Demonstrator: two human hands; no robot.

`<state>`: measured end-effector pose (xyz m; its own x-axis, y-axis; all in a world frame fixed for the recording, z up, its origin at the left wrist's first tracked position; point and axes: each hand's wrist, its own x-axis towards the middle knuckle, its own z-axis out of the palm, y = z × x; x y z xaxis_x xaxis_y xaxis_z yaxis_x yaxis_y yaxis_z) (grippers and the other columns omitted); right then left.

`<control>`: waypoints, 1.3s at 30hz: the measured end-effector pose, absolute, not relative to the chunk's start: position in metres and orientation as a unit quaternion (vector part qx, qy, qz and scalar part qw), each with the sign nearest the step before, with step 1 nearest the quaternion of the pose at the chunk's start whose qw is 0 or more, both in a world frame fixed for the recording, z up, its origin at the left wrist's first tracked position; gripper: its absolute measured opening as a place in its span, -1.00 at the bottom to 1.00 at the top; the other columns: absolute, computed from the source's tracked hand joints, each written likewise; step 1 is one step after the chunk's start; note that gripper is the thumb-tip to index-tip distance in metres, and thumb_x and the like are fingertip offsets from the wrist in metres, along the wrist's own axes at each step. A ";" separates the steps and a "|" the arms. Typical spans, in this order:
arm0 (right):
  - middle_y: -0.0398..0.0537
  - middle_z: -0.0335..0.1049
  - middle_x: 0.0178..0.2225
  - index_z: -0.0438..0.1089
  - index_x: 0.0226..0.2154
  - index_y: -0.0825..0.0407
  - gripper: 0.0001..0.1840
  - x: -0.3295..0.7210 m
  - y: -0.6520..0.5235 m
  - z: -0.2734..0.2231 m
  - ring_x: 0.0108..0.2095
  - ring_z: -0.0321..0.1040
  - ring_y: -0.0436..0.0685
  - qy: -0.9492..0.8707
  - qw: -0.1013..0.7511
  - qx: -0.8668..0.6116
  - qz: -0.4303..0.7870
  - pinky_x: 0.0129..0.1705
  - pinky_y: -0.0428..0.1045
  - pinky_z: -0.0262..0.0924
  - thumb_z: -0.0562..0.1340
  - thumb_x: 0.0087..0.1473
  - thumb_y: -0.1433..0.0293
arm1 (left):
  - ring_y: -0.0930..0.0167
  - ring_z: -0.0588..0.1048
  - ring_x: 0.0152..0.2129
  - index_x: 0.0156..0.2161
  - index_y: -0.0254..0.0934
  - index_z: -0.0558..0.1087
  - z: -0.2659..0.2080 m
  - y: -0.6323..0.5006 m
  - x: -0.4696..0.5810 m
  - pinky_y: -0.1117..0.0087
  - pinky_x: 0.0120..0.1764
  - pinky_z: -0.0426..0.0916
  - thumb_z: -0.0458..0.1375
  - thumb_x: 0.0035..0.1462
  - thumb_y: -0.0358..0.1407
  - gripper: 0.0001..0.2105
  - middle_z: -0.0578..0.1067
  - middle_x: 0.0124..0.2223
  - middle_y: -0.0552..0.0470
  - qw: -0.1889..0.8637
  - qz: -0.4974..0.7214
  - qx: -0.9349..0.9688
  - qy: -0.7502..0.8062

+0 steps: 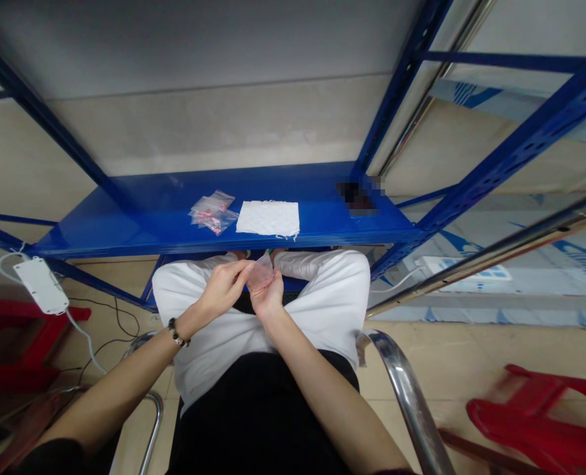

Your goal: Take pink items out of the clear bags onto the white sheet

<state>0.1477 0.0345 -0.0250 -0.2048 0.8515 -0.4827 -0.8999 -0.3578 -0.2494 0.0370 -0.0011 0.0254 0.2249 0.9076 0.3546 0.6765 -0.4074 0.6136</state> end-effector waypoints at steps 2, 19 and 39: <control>-0.04 0.52 -0.52 0.37 -0.48 0.06 -0.43 0.147 0.034 -0.024 -0.50 0.49 0.02 0.050 0.560 -0.275 0.780 -0.43 -0.11 0.41 -0.21 0.36 0.37 | 0.34 0.56 -0.32 -0.08 -0.22 0.52 0.025 -0.001 0.036 0.38 -0.20 0.37 -0.07 0.37 -0.25 -0.70 0.60 -0.27 -0.03 0.145 0.332 0.770 0.526; -0.05 0.50 -0.46 0.38 -0.39 0.09 -0.51 0.144 0.036 -0.037 -0.46 0.47 -0.01 0.071 0.554 -0.282 0.780 -0.47 -0.15 0.39 -0.17 0.36 0.35 | 0.41 0.37 -0.38 -0.31 -0.28 0.57 0.025 0.002 0.038 0.38 -0.32 0.26 0.09 0.28 -0.34 -0.79 0.37 -0.37 0.01 0.130 0.427 0.771 0.455; -0.13 0.49 -0.49 0.37 -0.37 0.05 -0.60 0.142 0.034 -0.038 -0.49 0.46 -0.02 0.061 0.564 -0.303 0.765 -0.47 -0.13 0.36 -0.11 0.32 0.37 | 0.32 0.35 -0.32 -0.33 -0.29 0.42 0.032 0.002 0.033 0.29 -0.25 0.30 -0.09 0.36 -0.34 -0.72 0.40 -0.34 -0.06 -0.002 0.298 0.850 0.435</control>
<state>0.1416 0.0343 -0.0376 -0.1793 0.8267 -0.5334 -0.9009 -0.3558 -0.2485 0.0334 0.0020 0.0322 0.4441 0.7386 0.5071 0.7406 -0.6212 0.2561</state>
